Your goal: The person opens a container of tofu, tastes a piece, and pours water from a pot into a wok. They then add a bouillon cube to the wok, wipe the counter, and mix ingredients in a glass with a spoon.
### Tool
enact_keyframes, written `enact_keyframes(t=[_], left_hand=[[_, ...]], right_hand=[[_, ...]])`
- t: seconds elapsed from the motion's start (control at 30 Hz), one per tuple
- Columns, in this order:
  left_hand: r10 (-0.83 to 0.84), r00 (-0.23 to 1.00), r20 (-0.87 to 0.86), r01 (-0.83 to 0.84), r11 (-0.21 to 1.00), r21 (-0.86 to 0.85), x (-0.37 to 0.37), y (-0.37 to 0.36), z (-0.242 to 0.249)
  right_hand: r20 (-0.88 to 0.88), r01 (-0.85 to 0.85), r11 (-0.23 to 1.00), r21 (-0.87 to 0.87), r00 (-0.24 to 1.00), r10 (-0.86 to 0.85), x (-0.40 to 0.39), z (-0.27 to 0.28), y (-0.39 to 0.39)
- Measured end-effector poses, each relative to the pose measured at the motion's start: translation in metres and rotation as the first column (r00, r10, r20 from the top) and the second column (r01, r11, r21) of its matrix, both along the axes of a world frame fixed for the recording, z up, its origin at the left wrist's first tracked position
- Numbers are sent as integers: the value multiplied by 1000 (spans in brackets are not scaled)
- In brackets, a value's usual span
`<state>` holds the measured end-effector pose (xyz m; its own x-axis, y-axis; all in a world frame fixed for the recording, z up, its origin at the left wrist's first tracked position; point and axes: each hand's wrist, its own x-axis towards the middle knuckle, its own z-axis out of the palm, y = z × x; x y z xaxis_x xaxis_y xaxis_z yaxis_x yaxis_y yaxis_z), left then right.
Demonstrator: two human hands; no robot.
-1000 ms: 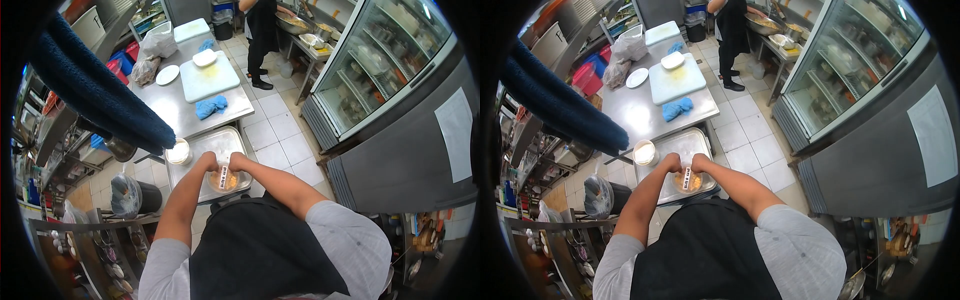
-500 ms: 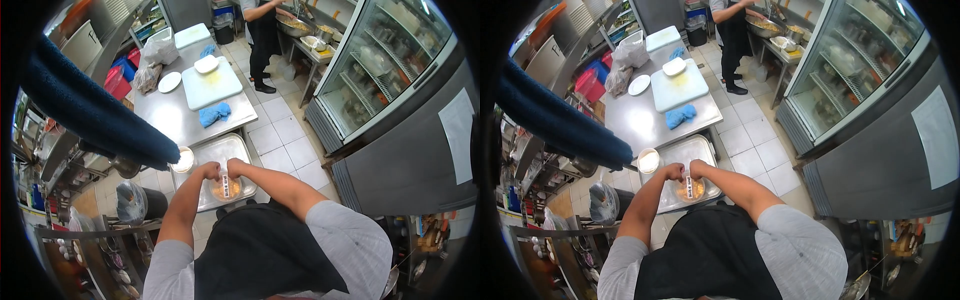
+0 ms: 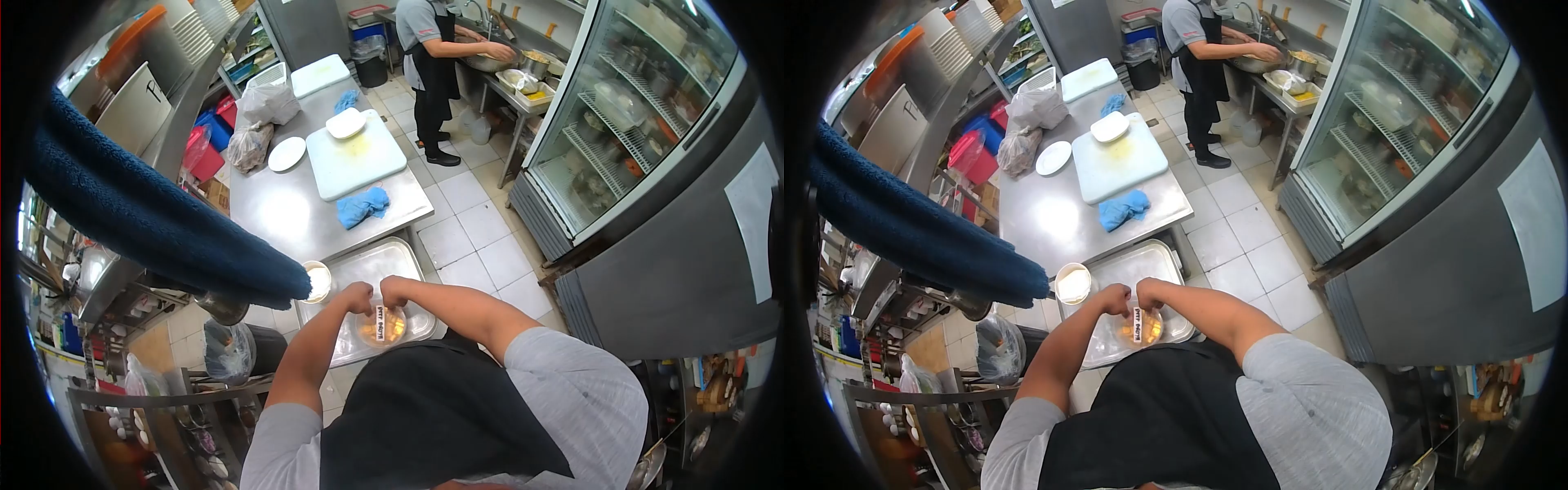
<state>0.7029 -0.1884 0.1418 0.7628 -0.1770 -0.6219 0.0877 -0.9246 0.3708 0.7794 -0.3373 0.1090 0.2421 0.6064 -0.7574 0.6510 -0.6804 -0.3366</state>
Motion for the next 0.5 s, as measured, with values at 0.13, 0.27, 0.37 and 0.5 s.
enact_keyframes(t=[0.13,0.27,0.37,0.5], left_hand=[[75,977,200,-67,997,-49,-18,-4,10],[224,944,241,-186,968,-168,-34,-4,9],[253,906,339,-198,962,-188,-32,0,0],[358,878,318,-302,929,-212,-34,-8,0]], right_hand=[[124,-36,986,161,992,16,5,2,-16],[107,107,897,428,980,-168,-9,4,-41],[-71,346,780,522,928,-365,-21,12,-53],[-57,366,584,724,877,-477,-34,7,-63]])
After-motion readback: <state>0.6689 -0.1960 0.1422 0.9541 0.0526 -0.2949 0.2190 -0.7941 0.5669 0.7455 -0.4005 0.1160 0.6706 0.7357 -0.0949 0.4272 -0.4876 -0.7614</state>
